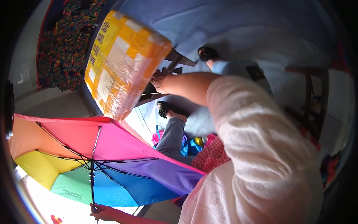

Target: Sewing the fabric cover onto the metal frame of a rainbow umbrella.

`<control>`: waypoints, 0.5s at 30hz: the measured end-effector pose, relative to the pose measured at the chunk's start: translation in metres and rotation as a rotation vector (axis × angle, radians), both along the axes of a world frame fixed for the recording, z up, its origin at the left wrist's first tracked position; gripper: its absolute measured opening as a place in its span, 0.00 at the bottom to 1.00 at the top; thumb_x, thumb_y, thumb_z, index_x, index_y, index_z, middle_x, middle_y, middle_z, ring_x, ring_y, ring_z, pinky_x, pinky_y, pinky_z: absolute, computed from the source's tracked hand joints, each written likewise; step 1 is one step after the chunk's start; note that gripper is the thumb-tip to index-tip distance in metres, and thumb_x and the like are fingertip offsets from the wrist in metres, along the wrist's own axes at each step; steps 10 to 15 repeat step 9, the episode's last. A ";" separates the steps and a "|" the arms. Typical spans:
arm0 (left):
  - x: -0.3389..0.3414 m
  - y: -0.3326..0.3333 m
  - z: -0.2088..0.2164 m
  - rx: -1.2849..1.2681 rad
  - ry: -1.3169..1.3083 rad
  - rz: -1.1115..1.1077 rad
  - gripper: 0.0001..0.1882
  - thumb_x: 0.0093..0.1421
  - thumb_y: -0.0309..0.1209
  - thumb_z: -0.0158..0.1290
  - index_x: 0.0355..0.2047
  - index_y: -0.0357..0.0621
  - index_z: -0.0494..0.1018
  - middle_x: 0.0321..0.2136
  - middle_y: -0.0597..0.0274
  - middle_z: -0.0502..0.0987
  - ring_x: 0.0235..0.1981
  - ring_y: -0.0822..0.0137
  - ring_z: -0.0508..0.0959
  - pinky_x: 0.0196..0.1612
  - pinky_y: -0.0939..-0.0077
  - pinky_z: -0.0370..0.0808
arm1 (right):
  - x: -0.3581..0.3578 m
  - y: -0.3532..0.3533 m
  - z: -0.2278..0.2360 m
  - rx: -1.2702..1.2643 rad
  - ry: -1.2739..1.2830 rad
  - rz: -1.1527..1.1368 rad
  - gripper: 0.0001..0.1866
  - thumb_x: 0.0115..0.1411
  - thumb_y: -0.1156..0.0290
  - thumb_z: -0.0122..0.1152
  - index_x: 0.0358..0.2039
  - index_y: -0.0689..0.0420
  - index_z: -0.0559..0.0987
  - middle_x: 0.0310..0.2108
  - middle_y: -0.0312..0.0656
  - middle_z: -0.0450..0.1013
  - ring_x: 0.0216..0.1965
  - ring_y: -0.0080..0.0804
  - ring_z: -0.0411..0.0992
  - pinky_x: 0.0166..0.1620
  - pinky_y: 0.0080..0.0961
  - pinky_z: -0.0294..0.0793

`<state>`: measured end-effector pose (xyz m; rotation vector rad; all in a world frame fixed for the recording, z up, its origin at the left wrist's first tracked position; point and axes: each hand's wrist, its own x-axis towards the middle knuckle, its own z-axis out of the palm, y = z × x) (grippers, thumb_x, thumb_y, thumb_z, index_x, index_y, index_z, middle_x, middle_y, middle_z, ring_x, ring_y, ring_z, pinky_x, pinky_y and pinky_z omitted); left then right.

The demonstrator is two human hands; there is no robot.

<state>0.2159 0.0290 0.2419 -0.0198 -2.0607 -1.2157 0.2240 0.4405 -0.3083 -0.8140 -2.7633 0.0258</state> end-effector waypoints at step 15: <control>0.009 -0.003 0.031 0.134 0.101 0.041 0.26 0.68 0.48 0.38 0.36 0.35 0.74 0.35 0.63 0.76 0.32 0.78 0.72 0.31 0.91 0.68 | -0.056 -0.062 0.079 -0.733 0.520 0.341 0.26 0.62 0.55 0.47 0.59 0.47 0.62 0.57 0.43 0.63 0.59 0.36 0.61 0.59 0.41 0.59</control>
